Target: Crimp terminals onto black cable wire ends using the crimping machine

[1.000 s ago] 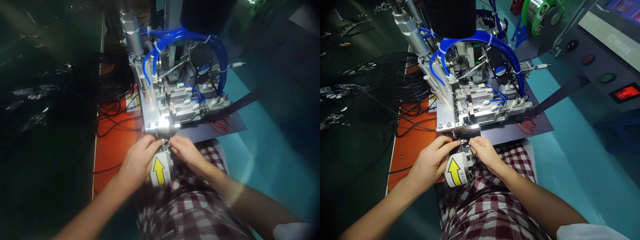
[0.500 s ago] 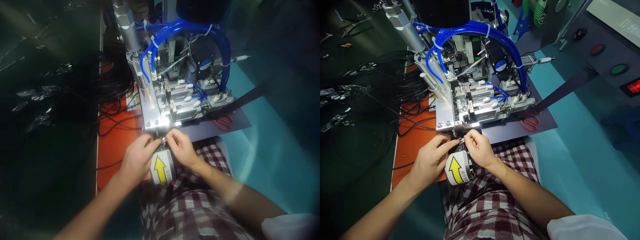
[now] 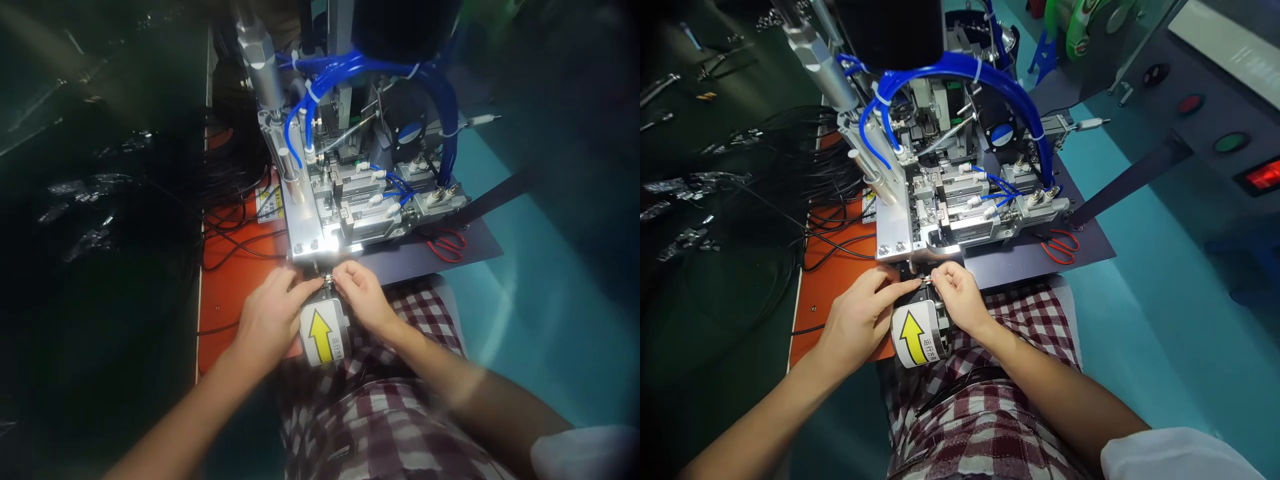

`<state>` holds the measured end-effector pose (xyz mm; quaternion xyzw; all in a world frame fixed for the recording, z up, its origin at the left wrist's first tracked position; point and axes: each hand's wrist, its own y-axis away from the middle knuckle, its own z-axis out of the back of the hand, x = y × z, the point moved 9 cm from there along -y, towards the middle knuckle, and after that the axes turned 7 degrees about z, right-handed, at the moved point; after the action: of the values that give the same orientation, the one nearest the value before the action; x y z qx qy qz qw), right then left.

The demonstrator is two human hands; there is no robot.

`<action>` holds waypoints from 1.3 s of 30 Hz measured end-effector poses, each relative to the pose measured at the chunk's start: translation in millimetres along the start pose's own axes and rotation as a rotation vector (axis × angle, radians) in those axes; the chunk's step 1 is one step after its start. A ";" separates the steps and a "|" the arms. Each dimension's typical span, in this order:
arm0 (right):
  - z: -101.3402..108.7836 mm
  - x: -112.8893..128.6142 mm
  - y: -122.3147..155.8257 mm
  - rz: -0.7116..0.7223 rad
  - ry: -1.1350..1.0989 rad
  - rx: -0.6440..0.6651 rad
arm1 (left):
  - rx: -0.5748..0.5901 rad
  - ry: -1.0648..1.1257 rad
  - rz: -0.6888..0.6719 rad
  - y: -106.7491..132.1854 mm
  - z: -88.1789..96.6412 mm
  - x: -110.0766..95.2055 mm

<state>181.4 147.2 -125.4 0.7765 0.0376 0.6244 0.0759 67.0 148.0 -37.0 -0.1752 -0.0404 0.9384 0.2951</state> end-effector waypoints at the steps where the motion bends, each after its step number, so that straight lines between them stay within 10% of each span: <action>1: -0.8 0.6 -0.3 0.000 -0.010 0.013 | 0.017 0.032 -0.002 -0.2 -0.7 1.6; 11: -1.4 5.8 -0.7 0.036 -0.028 0.066 | 0.058 0.051 0.107 41.4 26.0 44.7; 19: -1.2 8.6 1.2 0.061 0.012 0.061 | -0.140 -0.546 -0.340 33.9 32.3 18.1; 25: -1.1 9.2 1.3 0.066 0.026 0.059 | -0.301 -0.598 -0.096 42.5 38.9 14.0; 39: 1.4 5.8 1.0 -0.010 0.033 0.023 | -0.186 -0.298 0.050 57.2 22.7 47.8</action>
<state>184.0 147.1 -120.0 0.7667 0.0502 0.6363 0.0695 -8.5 128.8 -40.6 -0.0617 -0.1659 0.9532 0.2450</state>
